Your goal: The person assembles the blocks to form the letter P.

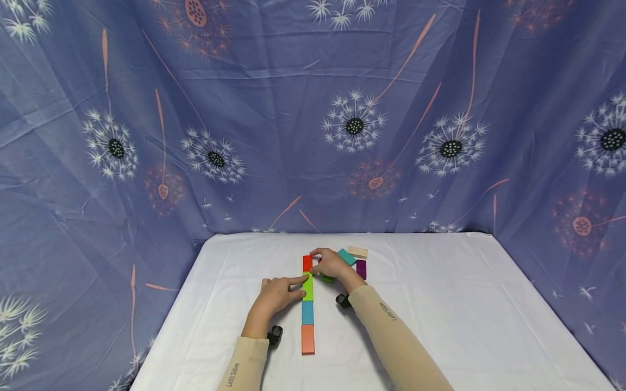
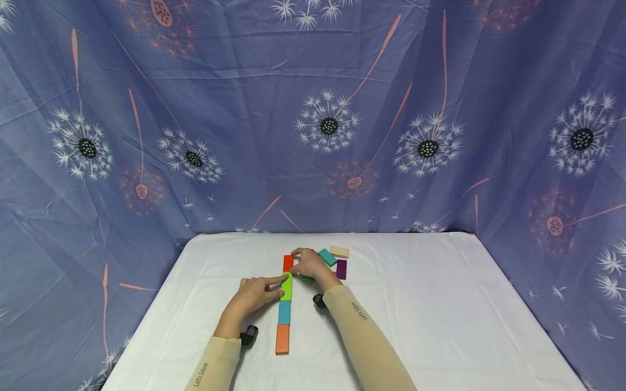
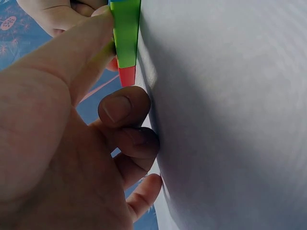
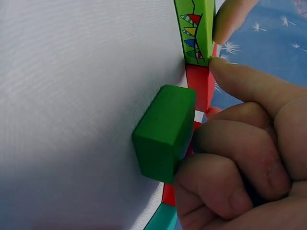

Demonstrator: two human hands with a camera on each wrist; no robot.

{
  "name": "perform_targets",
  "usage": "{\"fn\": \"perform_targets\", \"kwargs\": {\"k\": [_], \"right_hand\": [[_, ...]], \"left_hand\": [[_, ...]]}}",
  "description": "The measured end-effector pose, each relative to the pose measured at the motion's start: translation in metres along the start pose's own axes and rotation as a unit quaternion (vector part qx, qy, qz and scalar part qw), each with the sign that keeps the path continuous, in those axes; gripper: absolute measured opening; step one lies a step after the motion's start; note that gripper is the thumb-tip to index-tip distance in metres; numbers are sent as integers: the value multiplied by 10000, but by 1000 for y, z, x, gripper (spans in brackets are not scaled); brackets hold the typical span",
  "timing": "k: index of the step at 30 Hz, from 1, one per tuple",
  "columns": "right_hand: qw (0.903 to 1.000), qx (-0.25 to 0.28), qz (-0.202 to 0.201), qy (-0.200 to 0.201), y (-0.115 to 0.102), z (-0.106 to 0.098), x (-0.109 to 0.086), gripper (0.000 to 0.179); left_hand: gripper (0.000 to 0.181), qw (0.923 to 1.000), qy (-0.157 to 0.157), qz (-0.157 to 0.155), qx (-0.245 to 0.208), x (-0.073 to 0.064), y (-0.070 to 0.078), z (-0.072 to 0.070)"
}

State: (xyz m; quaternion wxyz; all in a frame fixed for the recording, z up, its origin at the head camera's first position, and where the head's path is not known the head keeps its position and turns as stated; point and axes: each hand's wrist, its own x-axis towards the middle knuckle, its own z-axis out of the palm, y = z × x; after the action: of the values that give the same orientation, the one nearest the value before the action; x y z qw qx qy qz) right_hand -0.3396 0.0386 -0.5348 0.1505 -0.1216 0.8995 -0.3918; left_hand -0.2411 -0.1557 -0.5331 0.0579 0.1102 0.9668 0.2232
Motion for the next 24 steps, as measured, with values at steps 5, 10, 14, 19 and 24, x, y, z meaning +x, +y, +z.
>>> {"fn": "perform_targets", "kwargs": {"k": [5,10,14,19,24], "right_hand": [[10000,66,-47,-26,1,-1,-2,59],[9992,393,-72,87,3,-5,-6,61],[9983,517,-82,255,7,-13,-13,60],[9970,663,84,396,14,-28,-23,61],[9950,807,127,568,24,-43,-35,60]], "left_hand": [[49,10000,16,13,-7,0,1,-1],[50,10000,5,-33,-16,1,1,-1],[50,9999,-32,-110,-65,0,2,0],[50,9998,-89,-139,-59,1,1,1],[49,9998,-47,-167,-29,3,0,3]]}}
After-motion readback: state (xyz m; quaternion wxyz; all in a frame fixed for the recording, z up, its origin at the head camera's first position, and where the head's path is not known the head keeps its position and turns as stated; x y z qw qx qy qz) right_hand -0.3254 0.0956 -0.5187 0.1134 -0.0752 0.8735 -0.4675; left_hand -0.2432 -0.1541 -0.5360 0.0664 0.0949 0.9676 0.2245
